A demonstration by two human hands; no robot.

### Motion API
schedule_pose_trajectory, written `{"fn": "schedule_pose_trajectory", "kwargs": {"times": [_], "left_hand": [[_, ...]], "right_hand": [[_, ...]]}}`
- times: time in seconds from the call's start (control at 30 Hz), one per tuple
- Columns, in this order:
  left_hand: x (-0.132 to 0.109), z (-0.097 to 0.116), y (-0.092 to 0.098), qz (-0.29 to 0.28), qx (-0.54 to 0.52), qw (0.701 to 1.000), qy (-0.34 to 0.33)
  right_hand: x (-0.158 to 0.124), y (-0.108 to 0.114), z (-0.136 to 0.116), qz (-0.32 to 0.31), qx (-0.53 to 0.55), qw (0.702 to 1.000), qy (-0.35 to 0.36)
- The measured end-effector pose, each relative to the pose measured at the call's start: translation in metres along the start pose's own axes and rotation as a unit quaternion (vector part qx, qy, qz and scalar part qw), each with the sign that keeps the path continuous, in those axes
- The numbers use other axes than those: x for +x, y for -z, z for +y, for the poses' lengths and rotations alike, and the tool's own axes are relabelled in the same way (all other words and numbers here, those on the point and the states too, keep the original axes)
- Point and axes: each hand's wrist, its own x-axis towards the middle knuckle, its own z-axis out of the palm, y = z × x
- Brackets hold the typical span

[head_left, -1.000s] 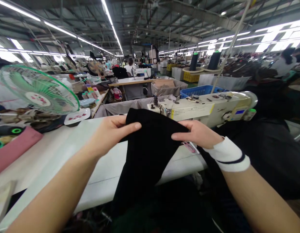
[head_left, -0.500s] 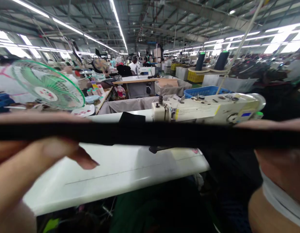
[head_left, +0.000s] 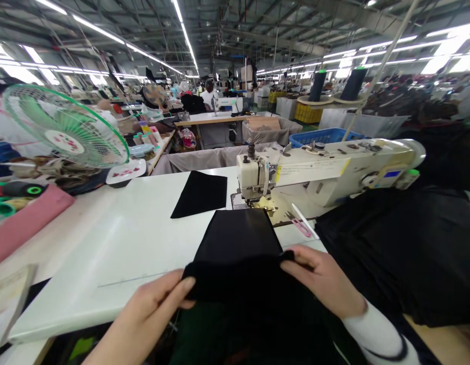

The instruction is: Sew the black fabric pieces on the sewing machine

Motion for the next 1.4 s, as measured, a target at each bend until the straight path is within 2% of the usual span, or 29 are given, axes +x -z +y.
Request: {"fn": "schedule_pose_trajectory", "kwargs": {"times": [0.1, 0.23, 0.33, 0.47, 0.6, 0.67, 0.73, 0.77, 0.83, 0.9, 1.07, 1.23, 1.4], "left_hand": [[0.057, 0.009, -0.009, -0.025, 0.139, 0.989, -0.031], [0.128, 0.009, -0.029, 0.031, 0.316, 0.943, -0.1], [0.162, -0.001, -0.043, 0.052, 0.326, 0.939, -0.098], [0.182, -0.016, -0.052, 0.044, 0.277, 0.956, -0.088], [0.171, -0.021, -0.049, 0.053, 0.186, 0.977, -0.088], [0.155, -0.02, -0.044, 0.074, 0.137, 0.984, -0.088], [0.135, -0.017, -0.038, 0.074, 0.023, 0.993, -0.085], [0.124, -0.014, -0.035, 0.064, -0.057, 0.993, -0.084], [0.106, -0.009, -0.031, 0.042, -0.215, 0.972, -0.081], [0.092, -0.004, -0.029, 0.034, -0.292, 0.953, -0.07], [0.076, 0.007, -0.03, 0.074, -0.302, 0.948, -0.066], [0.07, 0.014, -0.029, 0.127, -0.278, 0.948, -0.087], [0.069, 0.015, -0.03, 0.146, -0.308, 0.938, -0.055]], "right_hand": [[0.049, -0.012, 0.016, 0.08, -0.062, 0.995, 0.006], [0.107, -0.023, 0.035, 0.168, -0.142, 0.975, -0.004], [0.132, -0.029, 0.045, 0.195, -0.158, 0.968, -0.015], [0.144, -0.036, 0.054, 0.204, -0.144, 0.968, -0.023], [0.133, -0.037, 0.057, 0.208, -0.085, 0.975, -0.002], [0.118, -0.035, 0.058, 0.203, -0.041, 0.978, 0.013], [0.102, -0.034, 0.06, 0.2, 0.039, 0.979, 0.022], [0.093, -0.033, 0.061, 0.202, 0.093, 0.975, 0.023], [0.08, -0.032, 0.064, 0.209, 0.182, 0.961, 0.017], [0.07, -0.032, 0.066, 0.219, 0.22, 0.951, 0.008], [0.06, -0.029, 0.064, 0.23, 0.207, 0.951, 0.018], [0.056, -0.029, 0.066, 0.279, 0.16, 0.947, -0.003], [0.055, -0.036, 0.067, 0.317, 0.212, 0.924, -0.036]]}}
